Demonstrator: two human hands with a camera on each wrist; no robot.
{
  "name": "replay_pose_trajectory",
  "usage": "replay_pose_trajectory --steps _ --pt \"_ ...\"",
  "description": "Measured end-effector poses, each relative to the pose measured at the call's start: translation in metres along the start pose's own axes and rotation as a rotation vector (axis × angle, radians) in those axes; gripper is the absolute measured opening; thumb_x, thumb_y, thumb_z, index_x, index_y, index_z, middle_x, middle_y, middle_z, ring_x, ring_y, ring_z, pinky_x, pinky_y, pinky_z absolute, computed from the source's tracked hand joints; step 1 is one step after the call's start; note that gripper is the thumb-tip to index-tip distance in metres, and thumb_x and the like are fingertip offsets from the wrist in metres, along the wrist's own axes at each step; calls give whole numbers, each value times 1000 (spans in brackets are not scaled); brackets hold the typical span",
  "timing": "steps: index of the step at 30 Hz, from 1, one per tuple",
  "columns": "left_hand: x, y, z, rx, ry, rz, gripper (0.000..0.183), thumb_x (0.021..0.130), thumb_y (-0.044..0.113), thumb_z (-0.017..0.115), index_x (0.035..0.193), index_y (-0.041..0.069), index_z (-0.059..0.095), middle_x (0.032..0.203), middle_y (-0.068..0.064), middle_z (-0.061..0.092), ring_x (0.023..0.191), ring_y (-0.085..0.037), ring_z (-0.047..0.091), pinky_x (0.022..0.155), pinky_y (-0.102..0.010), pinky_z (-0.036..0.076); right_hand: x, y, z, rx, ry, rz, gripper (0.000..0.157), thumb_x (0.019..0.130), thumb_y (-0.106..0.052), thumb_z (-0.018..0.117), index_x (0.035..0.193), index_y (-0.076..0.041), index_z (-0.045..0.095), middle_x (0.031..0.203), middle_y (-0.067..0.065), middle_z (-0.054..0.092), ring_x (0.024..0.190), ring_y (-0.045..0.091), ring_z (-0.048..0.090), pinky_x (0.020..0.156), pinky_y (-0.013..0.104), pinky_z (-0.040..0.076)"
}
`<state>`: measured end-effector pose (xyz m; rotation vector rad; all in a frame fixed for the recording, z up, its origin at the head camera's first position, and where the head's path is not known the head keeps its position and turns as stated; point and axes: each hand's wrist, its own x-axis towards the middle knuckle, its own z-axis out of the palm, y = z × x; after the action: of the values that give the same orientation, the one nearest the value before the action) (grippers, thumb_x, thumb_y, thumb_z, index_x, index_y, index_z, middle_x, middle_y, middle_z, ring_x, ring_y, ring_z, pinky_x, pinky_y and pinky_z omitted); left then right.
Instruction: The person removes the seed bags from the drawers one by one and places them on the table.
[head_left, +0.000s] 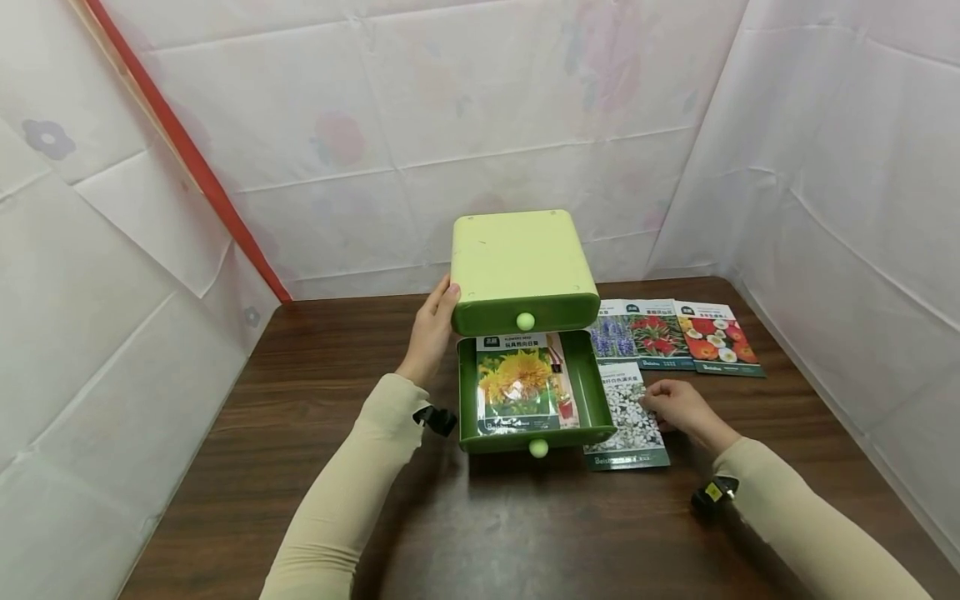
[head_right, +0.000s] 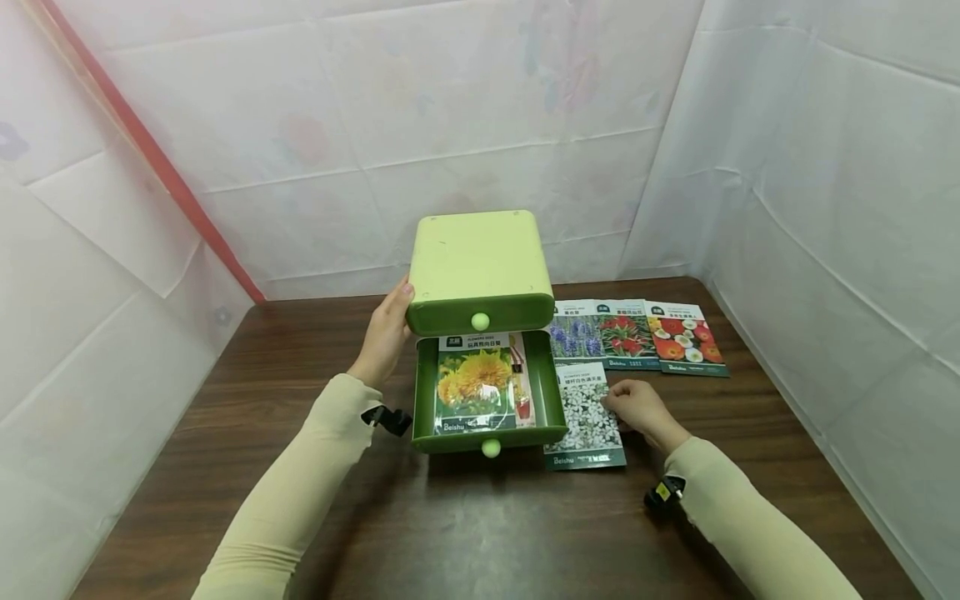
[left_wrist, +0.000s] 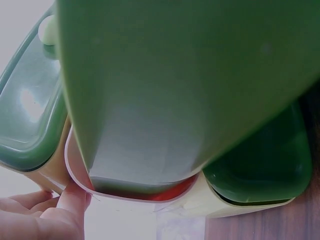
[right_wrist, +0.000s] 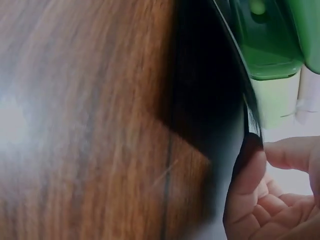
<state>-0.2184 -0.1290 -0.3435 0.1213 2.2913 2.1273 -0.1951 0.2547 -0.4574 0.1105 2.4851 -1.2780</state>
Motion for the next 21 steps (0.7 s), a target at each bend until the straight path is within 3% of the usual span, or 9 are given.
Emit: replay_pose_trajectory --steps 8,13,21 --pt "-1 1 1 8 11 10 58 104 46 39 157 26 23 158 -6 33 96 -16 57 89 -50 51 -2 -2 -1 -72 -11 -25 24 97 -17 58 104 6 61 86 11 62 71 18 60 62 34 57" --pt "0 0 1 17 21 13 59 104 46 39 157 24 23 157 -7 35 93 -14 57 84 -44 52 -1 -2 -1 -115 -6 -40 19 96 -16 60 94 3 61 84 11 63 69 18 61 60 34 58" --pt "20 -31 -3 -15 29 36 66 97 63 43 155 35 26 157 0 36 107 -23 57 88 -48 50 -1 -5 0 -172 12 -26 18 95 -18 61 89 0 60 80 10 62 65 18 61 57 33 57"
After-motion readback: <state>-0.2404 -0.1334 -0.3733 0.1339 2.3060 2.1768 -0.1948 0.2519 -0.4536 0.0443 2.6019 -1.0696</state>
